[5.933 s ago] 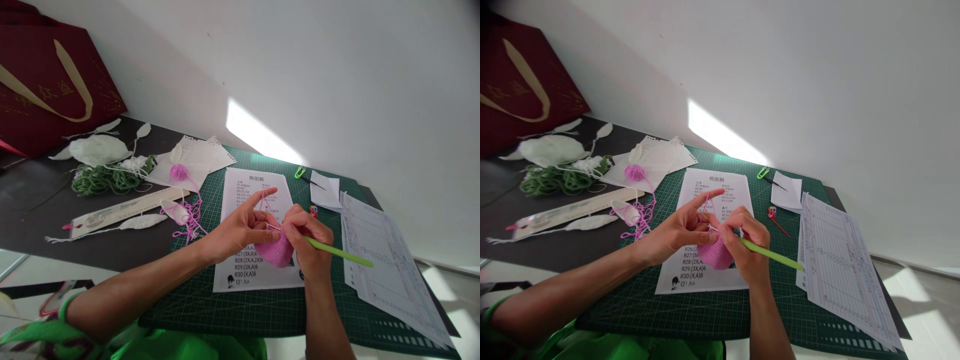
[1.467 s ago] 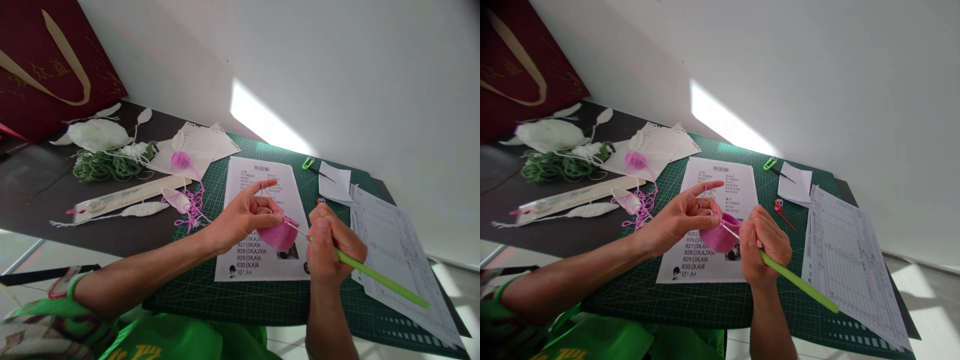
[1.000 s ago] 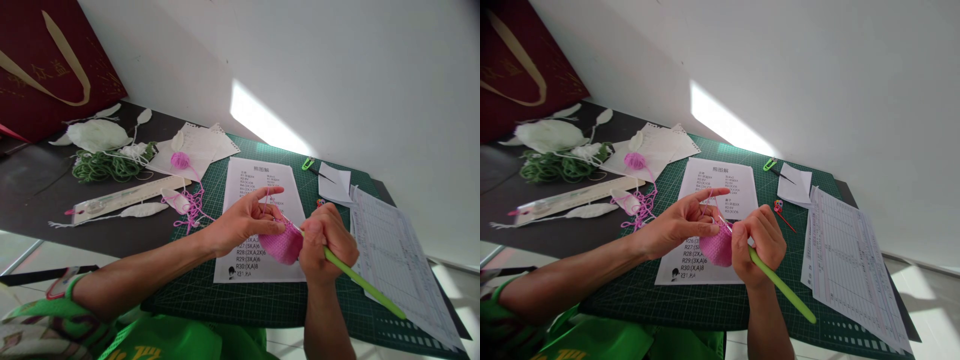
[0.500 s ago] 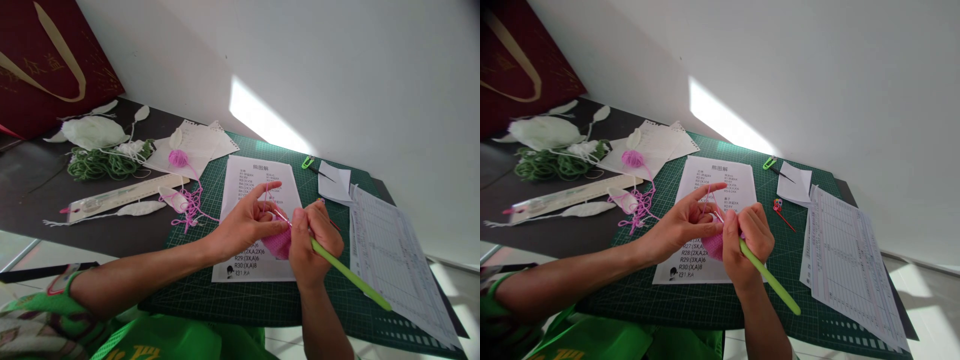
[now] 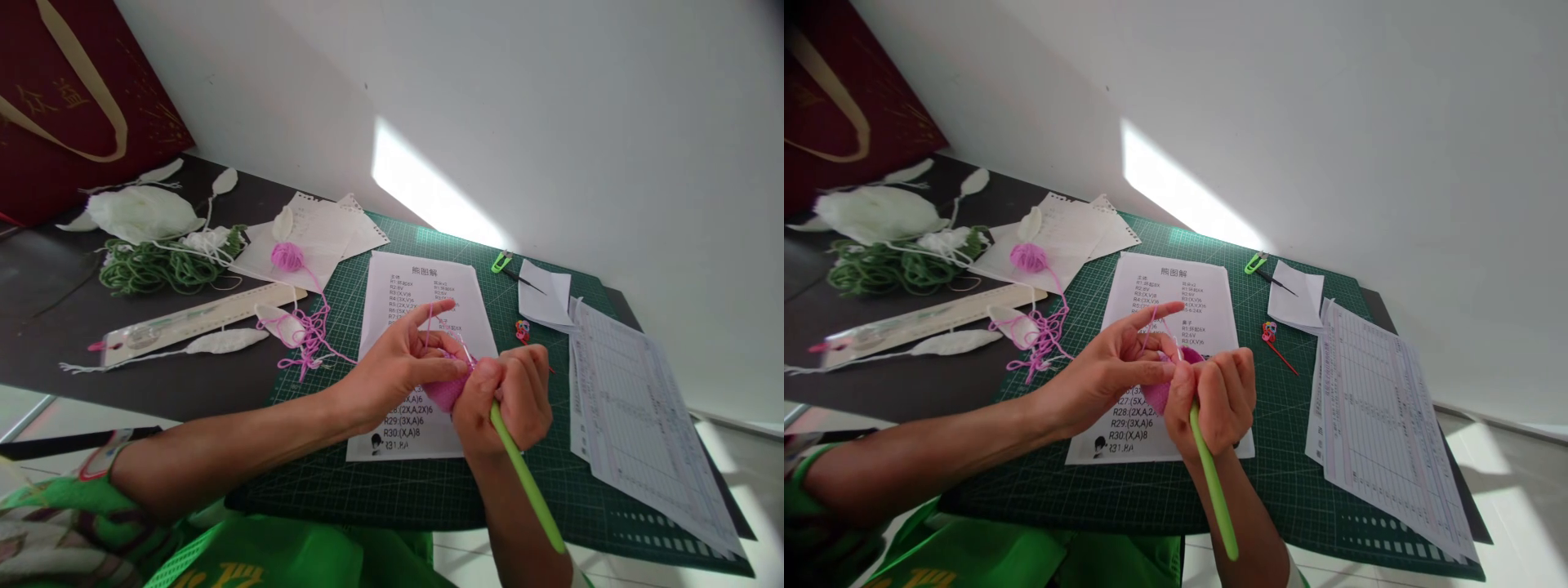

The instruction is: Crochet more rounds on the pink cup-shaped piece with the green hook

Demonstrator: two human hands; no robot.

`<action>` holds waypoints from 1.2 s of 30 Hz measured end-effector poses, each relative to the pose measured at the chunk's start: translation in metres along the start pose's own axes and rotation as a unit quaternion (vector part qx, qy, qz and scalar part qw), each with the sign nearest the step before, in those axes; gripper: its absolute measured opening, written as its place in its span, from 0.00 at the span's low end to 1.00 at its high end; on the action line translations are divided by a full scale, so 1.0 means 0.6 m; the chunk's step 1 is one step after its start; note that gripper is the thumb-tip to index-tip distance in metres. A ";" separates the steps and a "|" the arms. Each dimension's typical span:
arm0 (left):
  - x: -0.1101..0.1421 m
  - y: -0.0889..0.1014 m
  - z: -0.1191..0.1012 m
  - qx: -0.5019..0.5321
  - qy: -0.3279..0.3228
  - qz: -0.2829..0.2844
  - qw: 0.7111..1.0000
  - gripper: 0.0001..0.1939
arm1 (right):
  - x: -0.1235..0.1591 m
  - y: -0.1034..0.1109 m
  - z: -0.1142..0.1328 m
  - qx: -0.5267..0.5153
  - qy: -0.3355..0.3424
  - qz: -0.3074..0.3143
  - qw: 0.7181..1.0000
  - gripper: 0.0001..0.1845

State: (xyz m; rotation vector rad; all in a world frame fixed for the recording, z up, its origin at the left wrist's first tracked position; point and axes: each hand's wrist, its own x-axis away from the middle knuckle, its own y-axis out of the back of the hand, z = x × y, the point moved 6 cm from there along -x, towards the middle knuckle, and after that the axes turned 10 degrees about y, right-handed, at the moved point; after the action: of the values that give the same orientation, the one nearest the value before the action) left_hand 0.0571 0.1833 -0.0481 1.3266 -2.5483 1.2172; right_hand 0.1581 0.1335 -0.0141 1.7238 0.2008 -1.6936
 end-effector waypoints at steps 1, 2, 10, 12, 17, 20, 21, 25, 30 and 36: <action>0.000 0.000 0.000 0.013 0.011 0.010 1.000 0.42 | 0.000 0.002 0.001 -0.011 0.006 -0.005 1.000 0.13; 0.001 0.001 0.000 0.022 0.021 0.020 0.999 0.41 | 0.000 0.004 0.001 -0.021 0.013 -0.011 1.000 0.13; 0.003 0.002 -0.003 0.049 0.059 0.049 0.996 0.39 | -0.009 0.020 -0.005 -0.084 0.021 -0.033 0.996 0.15; 0.002 0.002 -0.002 0.050 0.066 0.053 0.995 0.38 | -0.010 0.023 -0.009 -0.097 0.009 -0.036 0.995 0.16; 0.000 0.002 0.000 0.051 0.078 0.056 0.994 0.38 | -0.013 0.027 -0.018 -0.137 -0.012 -0.046 0.989 0.18; -0.001 0.001 0.001 0.049 0.086 0.058 0.993 0.38 | -0.014 0.028 -0.024 -0.165 -0.040 -0.056 0.984 0.19; -0.002 0.001 0.002 0.049 0.087 0.059 0.993 0.38 | -0.014 0.029 -0.027 -0.174 -0.054 -0.062 0.981 0.19; -0.003 0.002 0.001 0.041 0.087 0.065 0.993 0.37 | -0.014 0.032 -0.040 -0.214 -0.097 -0.080 0.969 0.21; -0.002 0.001 -0.002 0.029 0.083 0.073 0.993 0.37 | -0.013 0.028 -0.058 -0.289 -0.150 -0.073 0.943 0.23; -0.004 -0.001 0.000 0.012 0.067 0.072 0.995 0.39 | -0.012 0.021 -0.054 -0.286 -0.159 -0.060 0.943 0.23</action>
State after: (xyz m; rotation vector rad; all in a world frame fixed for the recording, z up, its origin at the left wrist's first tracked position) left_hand 0.0592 0.1851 -0.0484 1.0416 -2.5791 1.3158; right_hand 0.1907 0.1450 -0.0063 1.0155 0.5922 -1.7481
